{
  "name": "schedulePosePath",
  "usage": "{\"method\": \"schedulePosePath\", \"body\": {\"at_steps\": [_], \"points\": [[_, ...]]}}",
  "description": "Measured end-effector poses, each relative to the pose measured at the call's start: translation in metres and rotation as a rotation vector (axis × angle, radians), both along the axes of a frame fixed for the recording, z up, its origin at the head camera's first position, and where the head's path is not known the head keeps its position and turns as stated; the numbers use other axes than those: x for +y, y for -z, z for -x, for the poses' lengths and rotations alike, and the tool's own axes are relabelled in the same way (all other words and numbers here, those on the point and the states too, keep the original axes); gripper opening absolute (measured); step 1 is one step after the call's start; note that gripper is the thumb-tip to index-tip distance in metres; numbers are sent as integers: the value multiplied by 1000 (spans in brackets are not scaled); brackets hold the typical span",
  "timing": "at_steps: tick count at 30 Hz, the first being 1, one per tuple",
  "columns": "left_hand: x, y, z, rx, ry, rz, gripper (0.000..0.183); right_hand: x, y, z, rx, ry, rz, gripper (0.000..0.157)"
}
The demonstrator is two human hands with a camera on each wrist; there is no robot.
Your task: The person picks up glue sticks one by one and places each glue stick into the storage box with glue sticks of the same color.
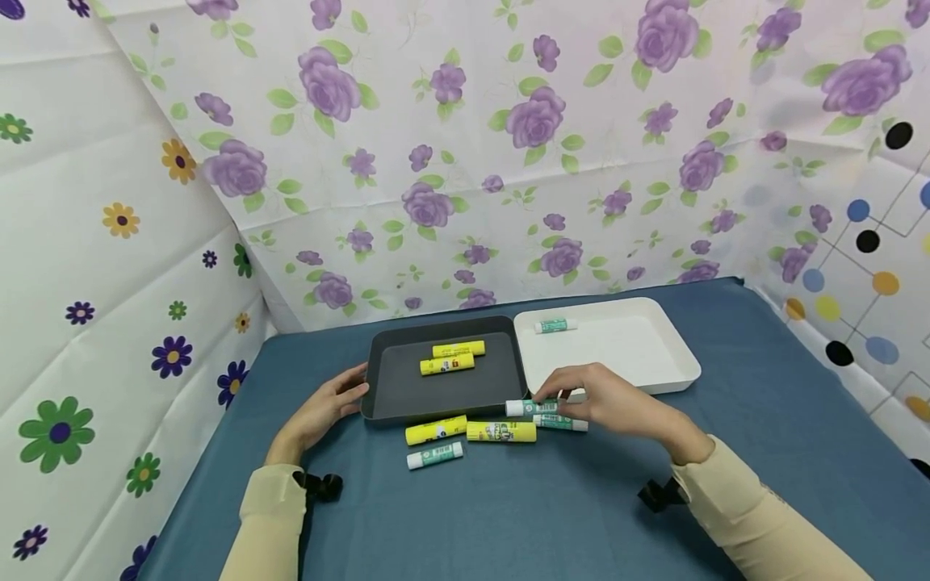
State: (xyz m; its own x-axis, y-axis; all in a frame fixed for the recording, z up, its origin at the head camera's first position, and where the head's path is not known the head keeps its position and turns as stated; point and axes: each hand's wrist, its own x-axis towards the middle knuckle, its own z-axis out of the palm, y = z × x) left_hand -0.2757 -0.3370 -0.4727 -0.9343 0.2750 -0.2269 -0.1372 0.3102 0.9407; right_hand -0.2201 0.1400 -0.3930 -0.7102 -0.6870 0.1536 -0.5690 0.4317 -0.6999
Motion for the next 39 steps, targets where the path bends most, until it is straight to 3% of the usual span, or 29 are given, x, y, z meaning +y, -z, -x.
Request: {"method": "schedulePosePath", "body": {"at_steps": [3,11,22,39], "points": [[1,-1,1,-4,3,-5,66,4,-2,0,-15,16,15,35],[2,-3,1,-4,-1,2,64,21,-13,14,101,36,-8,33],[1,1,2,2,5,-8,65,52,-34,46,173,108,-81,34],[1,1,1,19,5,-9,64,82,-42,89,35,170,-174,32]]}}
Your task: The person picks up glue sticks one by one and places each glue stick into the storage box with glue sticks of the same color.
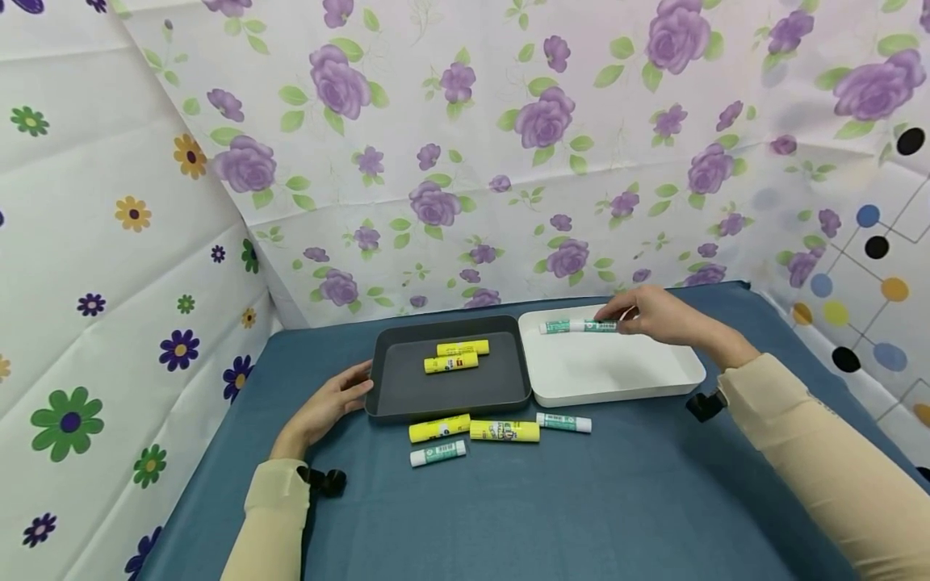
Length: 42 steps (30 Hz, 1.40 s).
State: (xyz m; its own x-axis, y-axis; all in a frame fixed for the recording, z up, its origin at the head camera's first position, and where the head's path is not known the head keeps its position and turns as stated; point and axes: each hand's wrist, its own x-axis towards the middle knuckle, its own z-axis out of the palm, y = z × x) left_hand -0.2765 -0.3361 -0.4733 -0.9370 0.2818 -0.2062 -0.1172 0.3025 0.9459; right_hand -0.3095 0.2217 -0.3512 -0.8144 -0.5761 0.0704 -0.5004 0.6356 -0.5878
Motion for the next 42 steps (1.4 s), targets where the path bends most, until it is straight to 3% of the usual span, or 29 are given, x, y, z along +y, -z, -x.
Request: {"method": "schedulePosePath", "body": {"at_steps": [13,32,42], "points": [[-2,0,1,-7,-4,6,65,9,-1,36,-55,14,-31,30],[-2,-2,0,6,0,-3,66,25,22,79,-255,62,-19,33],[-3,0,0,11,0,-7,65,30,50,96,-299,78,-42,33]]}}
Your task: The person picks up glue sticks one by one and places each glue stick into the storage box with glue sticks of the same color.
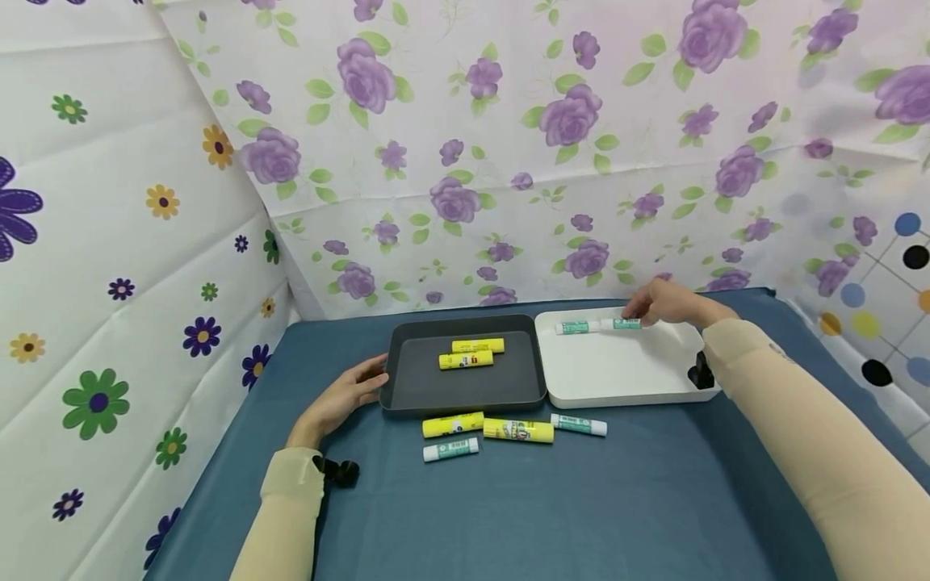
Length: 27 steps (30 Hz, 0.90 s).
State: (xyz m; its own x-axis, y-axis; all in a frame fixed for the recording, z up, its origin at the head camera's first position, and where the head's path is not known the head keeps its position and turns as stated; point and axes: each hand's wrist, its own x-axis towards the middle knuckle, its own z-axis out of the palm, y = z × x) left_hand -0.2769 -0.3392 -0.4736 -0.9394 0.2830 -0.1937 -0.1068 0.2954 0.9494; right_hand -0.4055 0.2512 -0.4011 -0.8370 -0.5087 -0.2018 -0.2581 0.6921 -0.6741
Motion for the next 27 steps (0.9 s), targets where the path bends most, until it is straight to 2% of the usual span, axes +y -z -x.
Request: {"method": "schedulePosePath", "body": {"at_steps": [7,12,19,27], "points": [[0,0,0,0,11,-5,64,0,9,1,27,-1,-4,36],[-1,0,0,-1,9,-9,64,-3,14,1,85,0,-13,36],[0,0,1,-4,9,-6,63,-8,18,-2,172,1,-70,38],[0,0,1,-9,-2,-1,64,-13,19,0,209,-5,-128,41]]}}
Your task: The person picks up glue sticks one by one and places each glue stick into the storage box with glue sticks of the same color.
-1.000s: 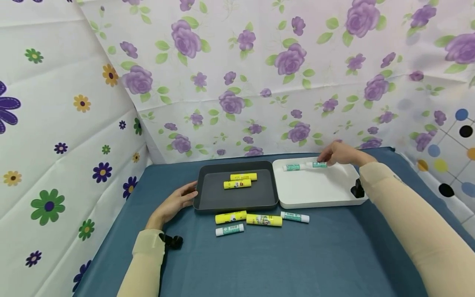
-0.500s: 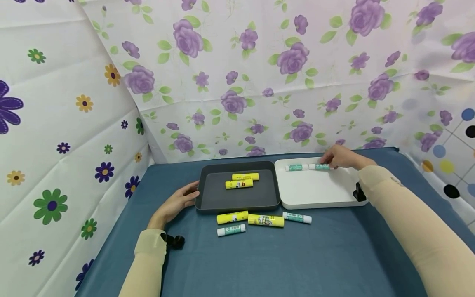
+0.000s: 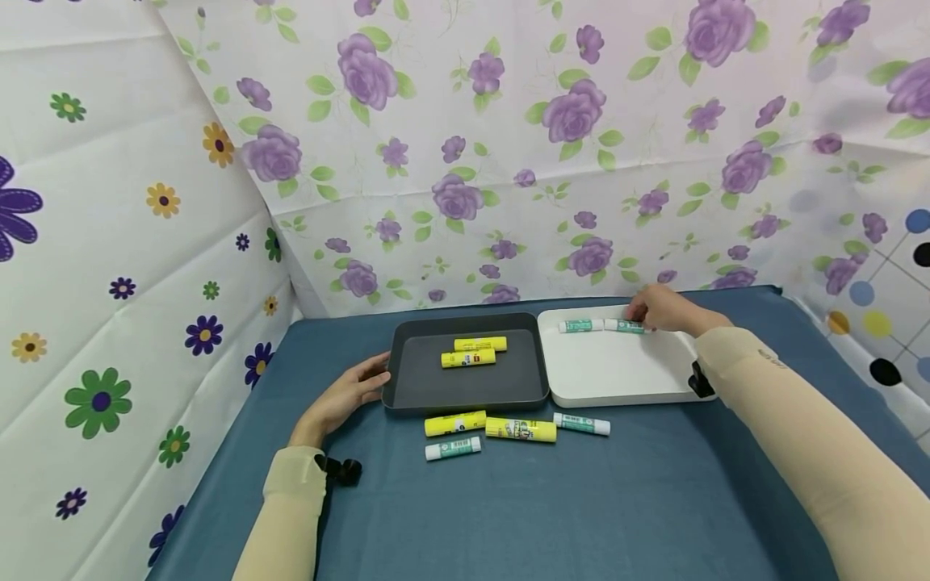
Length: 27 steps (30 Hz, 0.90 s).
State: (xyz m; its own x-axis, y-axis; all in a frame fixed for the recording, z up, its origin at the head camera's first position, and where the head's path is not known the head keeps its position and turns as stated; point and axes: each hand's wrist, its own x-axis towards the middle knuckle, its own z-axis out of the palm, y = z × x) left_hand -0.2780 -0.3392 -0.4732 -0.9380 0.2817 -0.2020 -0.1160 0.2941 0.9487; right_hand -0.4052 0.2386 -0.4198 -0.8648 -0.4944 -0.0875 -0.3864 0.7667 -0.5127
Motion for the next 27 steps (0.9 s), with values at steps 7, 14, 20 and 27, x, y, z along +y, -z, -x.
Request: {"method": "schedulePosePath", "body": {"at_steps": [7,14,20,27], "points": [[1,0,0,6,3,7,65,1,-5,0,-15,-5,-5,40],[1,-2,-2,10,8,6,64,-2,-15,-5,-28,24,-21,38],[1,-2,-1,8,12,6,65,2,-17,-5,-17,22,-18,35],[0,-1,0,2,13,4,64,2,-22,-6,-19,11,7,32]]}}
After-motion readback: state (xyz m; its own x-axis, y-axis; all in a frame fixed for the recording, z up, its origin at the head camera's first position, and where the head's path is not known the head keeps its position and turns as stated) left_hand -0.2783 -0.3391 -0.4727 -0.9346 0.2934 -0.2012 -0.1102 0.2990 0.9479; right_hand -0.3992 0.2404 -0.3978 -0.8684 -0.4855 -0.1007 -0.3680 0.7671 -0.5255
